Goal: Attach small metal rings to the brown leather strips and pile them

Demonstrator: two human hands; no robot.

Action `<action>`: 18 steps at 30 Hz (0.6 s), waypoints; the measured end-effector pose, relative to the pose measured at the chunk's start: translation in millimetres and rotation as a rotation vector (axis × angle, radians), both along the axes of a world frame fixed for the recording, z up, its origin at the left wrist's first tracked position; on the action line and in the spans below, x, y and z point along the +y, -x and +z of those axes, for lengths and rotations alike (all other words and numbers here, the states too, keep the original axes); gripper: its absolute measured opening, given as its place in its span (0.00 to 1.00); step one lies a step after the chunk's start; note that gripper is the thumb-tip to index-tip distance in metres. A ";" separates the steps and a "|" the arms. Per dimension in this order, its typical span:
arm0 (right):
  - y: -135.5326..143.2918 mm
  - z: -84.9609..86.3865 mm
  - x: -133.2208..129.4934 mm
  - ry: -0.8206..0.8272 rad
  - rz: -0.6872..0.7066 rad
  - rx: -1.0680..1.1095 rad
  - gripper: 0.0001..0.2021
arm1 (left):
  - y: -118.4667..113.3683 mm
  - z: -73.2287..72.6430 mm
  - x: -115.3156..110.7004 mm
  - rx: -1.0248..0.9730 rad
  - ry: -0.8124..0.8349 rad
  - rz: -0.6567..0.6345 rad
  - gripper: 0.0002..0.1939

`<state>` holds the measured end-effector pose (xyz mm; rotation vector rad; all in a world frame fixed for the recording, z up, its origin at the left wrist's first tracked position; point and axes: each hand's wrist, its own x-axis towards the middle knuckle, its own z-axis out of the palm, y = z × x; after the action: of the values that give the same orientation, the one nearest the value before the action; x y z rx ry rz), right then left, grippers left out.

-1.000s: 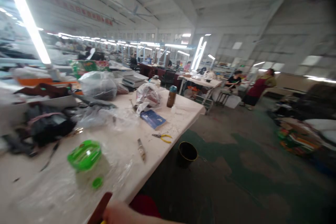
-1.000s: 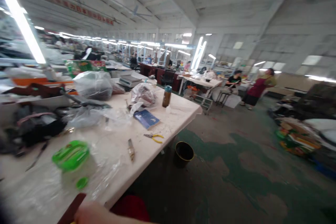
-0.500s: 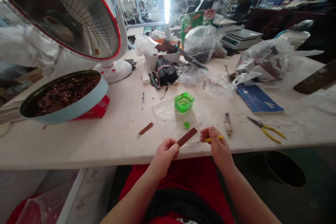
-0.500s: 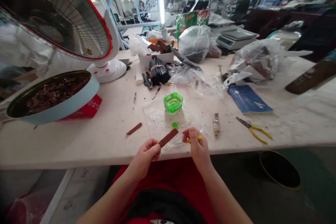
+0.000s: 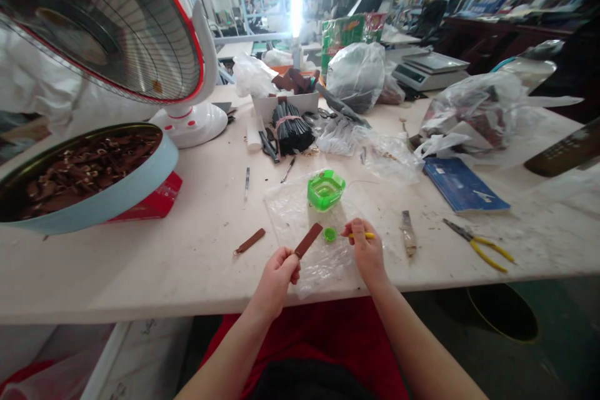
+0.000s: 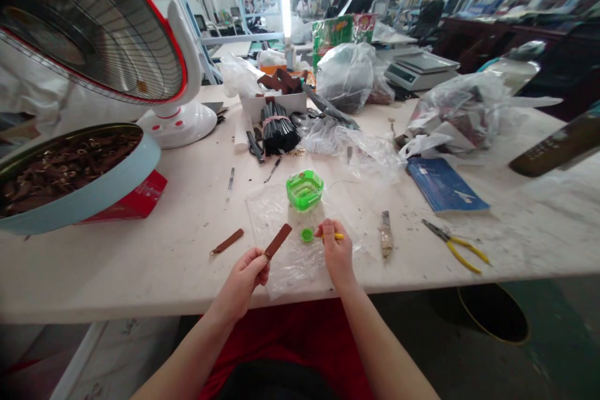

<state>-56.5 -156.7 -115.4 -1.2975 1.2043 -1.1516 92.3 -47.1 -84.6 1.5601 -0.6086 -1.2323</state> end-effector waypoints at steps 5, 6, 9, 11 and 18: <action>1.5 -8.2 -1.4 -0.022 -0.028 -0.017 0.20 | 2.5 1.6 -3.1 0.015 -0.008 0.014 0.06; 2.2 -8.8 -1.0 -0.024 -0.032 -0.022 0.20 | 3.4 2.7 -2.9 0.020 -0.008 0.019 0.06; 5.3 -5.3 3.1 -0.033 -0.037 -0.031 0.20 | 5.6 6.6 -0.1 0.024 -0.020 0.031 0.09; 8.7 4.3 10.5 -0.058 -0.071 -0.078 0.20 | 7.1 9.6 3.5 0.020 -0.034 0.019 0.10; 18.3 62.8 56.2 -0.184 0.012 -0.596 0.18 | 20.4 28.0 21.5 0.090 -0.007 -0.088 0.11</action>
<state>-74.8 -100.5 -52.6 -0.7408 0.8306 -1.2658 72.0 -25.6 -56.6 1.4883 -0.6203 -1.3645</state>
